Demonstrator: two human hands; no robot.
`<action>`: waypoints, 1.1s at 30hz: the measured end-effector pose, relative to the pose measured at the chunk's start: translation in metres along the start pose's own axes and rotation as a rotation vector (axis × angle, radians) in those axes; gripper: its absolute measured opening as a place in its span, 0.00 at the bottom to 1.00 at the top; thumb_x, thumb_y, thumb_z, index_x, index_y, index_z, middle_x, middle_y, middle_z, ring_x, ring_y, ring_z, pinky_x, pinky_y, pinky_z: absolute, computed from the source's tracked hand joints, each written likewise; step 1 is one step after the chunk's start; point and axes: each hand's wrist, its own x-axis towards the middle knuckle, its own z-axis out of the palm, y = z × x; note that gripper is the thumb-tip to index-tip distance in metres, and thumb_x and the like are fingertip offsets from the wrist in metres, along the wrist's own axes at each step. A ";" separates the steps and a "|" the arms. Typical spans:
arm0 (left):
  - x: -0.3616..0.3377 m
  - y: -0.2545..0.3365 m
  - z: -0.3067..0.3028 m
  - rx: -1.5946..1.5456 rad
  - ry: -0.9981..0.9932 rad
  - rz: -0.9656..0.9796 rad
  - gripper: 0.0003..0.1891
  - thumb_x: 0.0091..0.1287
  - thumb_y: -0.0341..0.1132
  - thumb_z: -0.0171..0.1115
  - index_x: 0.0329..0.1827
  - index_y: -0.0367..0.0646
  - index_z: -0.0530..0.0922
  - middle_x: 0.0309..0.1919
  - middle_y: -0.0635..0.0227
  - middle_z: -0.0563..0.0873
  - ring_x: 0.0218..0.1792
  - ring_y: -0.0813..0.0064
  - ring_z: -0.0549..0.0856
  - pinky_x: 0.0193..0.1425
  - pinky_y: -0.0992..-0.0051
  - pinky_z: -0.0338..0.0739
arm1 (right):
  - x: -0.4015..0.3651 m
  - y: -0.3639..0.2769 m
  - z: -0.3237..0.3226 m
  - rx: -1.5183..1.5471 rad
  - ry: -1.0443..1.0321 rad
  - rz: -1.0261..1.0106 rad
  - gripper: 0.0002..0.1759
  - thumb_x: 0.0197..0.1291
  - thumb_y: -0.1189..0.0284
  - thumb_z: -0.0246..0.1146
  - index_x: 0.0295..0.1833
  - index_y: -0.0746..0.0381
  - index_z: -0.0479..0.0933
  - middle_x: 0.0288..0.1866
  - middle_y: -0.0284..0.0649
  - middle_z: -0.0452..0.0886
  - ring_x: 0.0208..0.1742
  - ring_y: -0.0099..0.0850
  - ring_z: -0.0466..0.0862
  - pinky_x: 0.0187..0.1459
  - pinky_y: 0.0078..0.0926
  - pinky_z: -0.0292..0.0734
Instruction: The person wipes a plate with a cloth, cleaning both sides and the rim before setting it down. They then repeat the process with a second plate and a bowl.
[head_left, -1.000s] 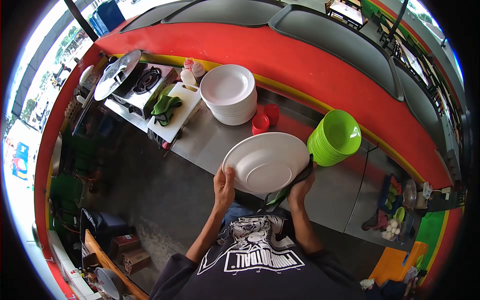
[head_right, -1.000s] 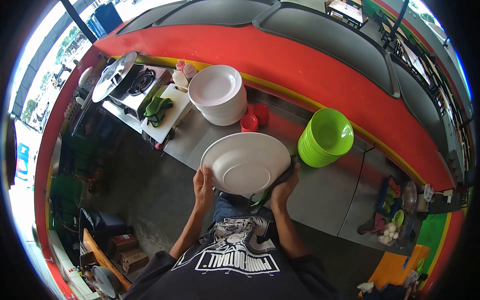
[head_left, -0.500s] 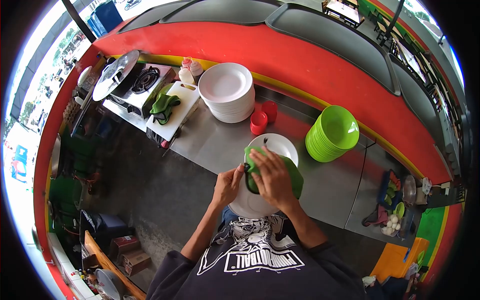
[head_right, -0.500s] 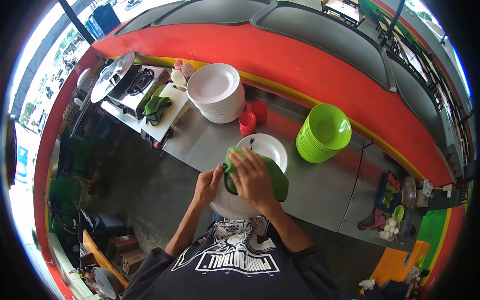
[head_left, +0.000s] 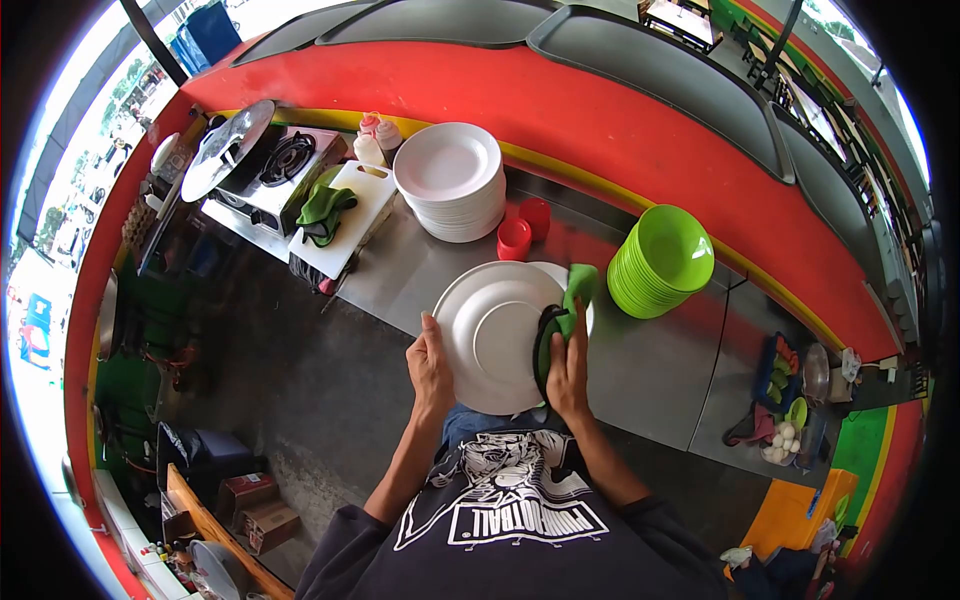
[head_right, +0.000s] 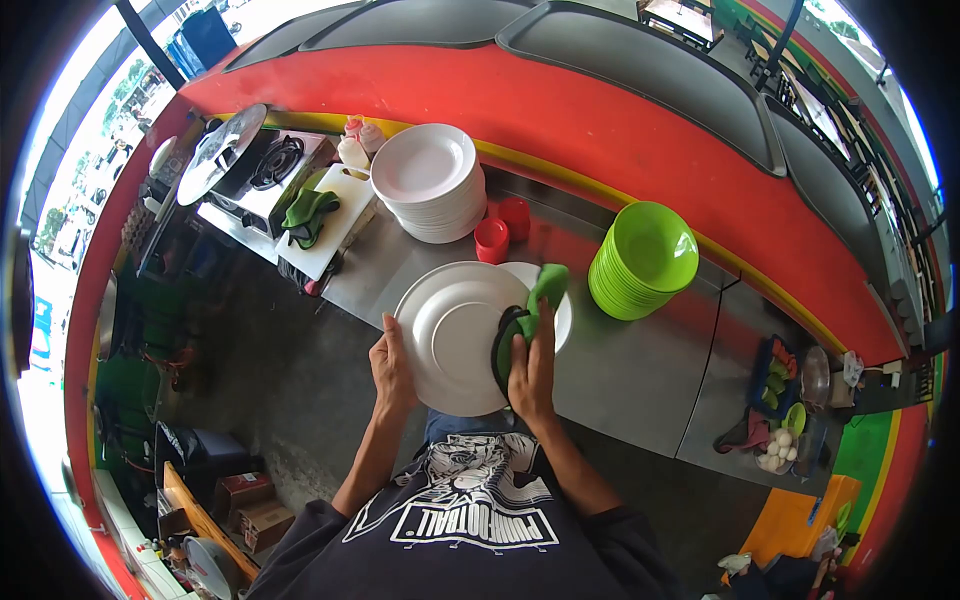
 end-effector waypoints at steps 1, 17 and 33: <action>0.000 -0.002 0.000 -0.026 0.024 -0.011 0.35 0.78 0.61 0.48 0.43 0.31 0.85 0.27 0.69 0.86 0.25 0.84 0.80 0.29 0.79 0.75 | -0.004 0.001 0.001 -0.013 -0.001 0.003 0.33 0.80 0.64 0.46 0.81 0.70 0.48 0.84 0.56 0.51 0.85 0.51 0.49 0.81 0.44 0.45; -0.016 -0.006 0.003 0.259 -0.220 0.000 0.31 0.82 0.54 0.46 0.43 0.31 0.84 0.27 0.73 0.83 0.31 0.87 0.74 0.35 0.78 0.74 | 0.022 -0.066 0.001 -0.433 -0.422 -0.542 0.29 0.70 0.63 0.59 0.73 0.61 0.70 0.77 0.43 0.69 0.78 0.44 0.66 0.77 0.47 0.58; -0.016 -0.013 0.001 -0.012 0.085 0.070 0.31 0.81 0.56 0.47 0.36 0.36 0.83 0.25 0.78 0.81 0.26 0.89 0.73 0.28 0.81 0.67 | -0.005 0.003 0.003 0.670 0.302 0.591 0.17 0.77 0.59 0.56 0.52 0.63 0.78 0.35 0.28 0.76 0.35 0.17 0.74 0.37 0.21 0.70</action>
